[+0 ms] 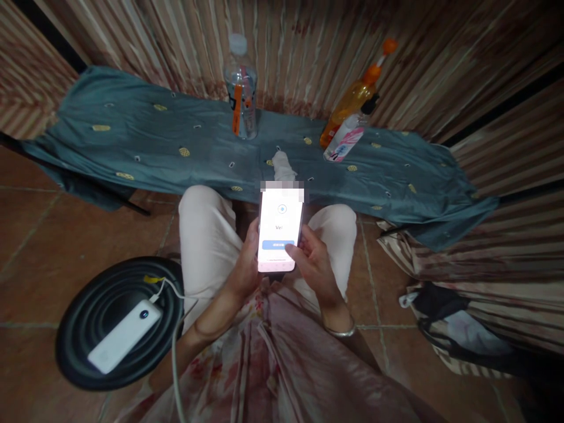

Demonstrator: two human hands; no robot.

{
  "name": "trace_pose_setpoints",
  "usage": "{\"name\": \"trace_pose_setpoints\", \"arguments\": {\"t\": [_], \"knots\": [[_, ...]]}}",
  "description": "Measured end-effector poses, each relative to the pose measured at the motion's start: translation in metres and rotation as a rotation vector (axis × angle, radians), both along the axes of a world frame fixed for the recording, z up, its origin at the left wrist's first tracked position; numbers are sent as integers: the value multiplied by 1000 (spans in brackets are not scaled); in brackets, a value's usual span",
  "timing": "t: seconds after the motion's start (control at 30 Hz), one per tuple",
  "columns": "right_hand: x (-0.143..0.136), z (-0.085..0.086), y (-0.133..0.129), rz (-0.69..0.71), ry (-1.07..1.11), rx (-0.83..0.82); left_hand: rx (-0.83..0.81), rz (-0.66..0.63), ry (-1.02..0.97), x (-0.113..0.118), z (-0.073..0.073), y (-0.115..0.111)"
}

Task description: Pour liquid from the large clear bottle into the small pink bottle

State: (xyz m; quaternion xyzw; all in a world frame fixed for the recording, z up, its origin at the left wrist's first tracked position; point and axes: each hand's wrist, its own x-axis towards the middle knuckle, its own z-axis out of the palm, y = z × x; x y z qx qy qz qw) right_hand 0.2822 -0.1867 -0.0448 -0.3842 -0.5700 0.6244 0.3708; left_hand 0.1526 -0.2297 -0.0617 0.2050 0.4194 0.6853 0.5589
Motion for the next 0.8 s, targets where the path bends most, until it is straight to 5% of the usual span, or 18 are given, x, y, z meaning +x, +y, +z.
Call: {"name": "trace_pose_setpoints", "arguments": {"t": [0.8], "knots": [[-7, 20, 28, -147, -71, 157, -9, 3, 55, 1, 4, -1]]}}
